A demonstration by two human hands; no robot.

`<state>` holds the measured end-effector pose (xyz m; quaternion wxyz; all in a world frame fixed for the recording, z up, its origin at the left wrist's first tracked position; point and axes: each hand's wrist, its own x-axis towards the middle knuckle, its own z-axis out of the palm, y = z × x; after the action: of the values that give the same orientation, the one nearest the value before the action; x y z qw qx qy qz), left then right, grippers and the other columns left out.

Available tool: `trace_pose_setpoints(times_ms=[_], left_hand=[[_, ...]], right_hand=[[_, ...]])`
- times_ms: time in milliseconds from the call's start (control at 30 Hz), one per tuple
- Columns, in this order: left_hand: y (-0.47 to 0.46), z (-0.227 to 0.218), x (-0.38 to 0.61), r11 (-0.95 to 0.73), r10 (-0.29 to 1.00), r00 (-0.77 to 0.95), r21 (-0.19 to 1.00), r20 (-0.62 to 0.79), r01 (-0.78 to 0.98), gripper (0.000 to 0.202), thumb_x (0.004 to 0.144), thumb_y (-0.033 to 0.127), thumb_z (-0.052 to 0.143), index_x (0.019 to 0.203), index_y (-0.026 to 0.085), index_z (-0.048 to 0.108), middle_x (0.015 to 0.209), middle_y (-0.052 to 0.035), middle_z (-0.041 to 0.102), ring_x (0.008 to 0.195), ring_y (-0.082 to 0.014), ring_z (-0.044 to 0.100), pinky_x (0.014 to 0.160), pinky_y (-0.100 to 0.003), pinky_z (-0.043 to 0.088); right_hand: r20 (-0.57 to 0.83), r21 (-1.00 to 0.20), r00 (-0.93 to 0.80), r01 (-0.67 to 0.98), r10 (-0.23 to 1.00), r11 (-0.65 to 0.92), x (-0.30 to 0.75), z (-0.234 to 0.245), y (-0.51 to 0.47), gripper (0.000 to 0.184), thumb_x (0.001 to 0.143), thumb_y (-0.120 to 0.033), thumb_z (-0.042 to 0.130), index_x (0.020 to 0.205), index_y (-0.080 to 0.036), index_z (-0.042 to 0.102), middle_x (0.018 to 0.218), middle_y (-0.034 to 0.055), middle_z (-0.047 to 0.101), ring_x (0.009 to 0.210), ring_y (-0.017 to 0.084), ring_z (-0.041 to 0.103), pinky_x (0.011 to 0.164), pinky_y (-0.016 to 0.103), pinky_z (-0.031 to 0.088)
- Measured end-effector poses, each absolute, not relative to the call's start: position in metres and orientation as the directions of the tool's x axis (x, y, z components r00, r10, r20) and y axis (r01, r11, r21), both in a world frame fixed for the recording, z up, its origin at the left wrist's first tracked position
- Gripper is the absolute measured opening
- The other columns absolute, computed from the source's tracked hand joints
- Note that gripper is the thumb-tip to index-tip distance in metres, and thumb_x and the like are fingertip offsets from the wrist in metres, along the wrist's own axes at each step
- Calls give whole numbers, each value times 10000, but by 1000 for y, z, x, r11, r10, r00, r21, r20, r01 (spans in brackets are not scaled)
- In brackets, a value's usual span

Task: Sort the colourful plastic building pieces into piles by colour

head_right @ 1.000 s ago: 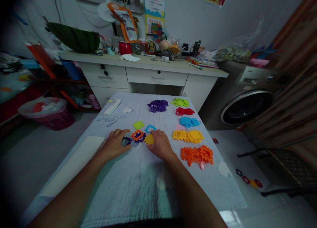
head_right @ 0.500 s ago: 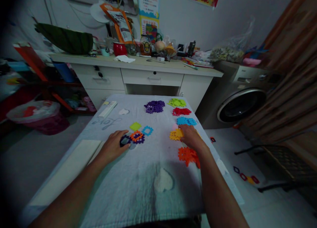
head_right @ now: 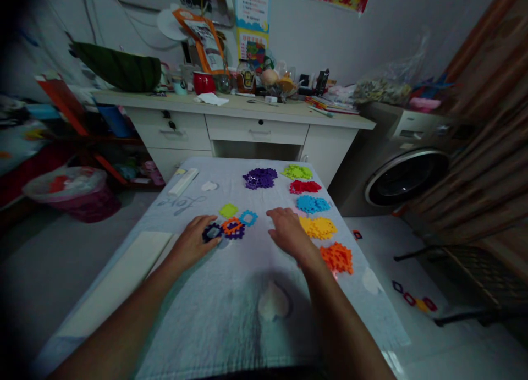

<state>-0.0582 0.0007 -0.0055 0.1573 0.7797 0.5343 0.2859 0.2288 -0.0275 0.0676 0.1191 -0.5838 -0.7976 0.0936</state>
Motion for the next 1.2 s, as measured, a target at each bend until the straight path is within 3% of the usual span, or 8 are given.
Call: trace_pose_setpoints(times_ms=[100,267,533,800,1000,1200], left_hand=[[1,-7,-59,-391,918,272,558,288,732,500,749,291,624,1231,212,520,1211,-80,548,1151,-254,521,1020,-412,420],[1,-8,-59,-390,917,268,534,294,750,507,731,313,650,1210,197,531,1193,-91,569,1126,-263,526,1012,-416,422],[1,-7,-60,-327,943,245,484,227,811,498,722,322,653,1193,204,543,1171,-93,605,1104,-281,544,989,-427,416],[-1,-4,-60,-342,938,254,498,236,797,491,724,324,648,1190,204,552,1162,-87,624,1086,-280,557,967,-417,427],[0,-5,-59,-368,927,269,501,261,783,494,720,300,648,1191,183,555,1162,-100,624,1086,-285,554,975,-430,425],[0,-7,-59,-380,923,274,525,270,762,500,724,296,645,1203,193,546,1178,-94,608,1108,-278,544,981,-423,427]], right_hand=[[97,-350,-408,840,908,415,183,51,-29,485,825,-180,601,1306,-181,536,1340,118,551,1224,257,463,1039,436,359],[164,-337,-409,832,898,440,145,20,-30,557,846,-232,594,1386,-209,461,1517,99,357,1349,313,305,1072,504,323],[223,-381,-386,811,895,445,143,9,-30,304,881,-171,536,1158,-240,639,1314,82,532,1251,263,421,1039,440,387],[311,-410,-384,771,869,487,146,7,-31,259,806,-86,571,1031,-193,642,1395,102,445,1305,259,339,1101,453,307],[376,-472,-358,720,855,509,147,0,-28,171,801,-94,593,939,-189,627,1149,92,568,1109,236,467,972,398,404],[403,-504,-276,728,872,464,148,3,-28,33,850,-171,579,825,-192,576,866,51,585,889,210,505,826,344,420]])
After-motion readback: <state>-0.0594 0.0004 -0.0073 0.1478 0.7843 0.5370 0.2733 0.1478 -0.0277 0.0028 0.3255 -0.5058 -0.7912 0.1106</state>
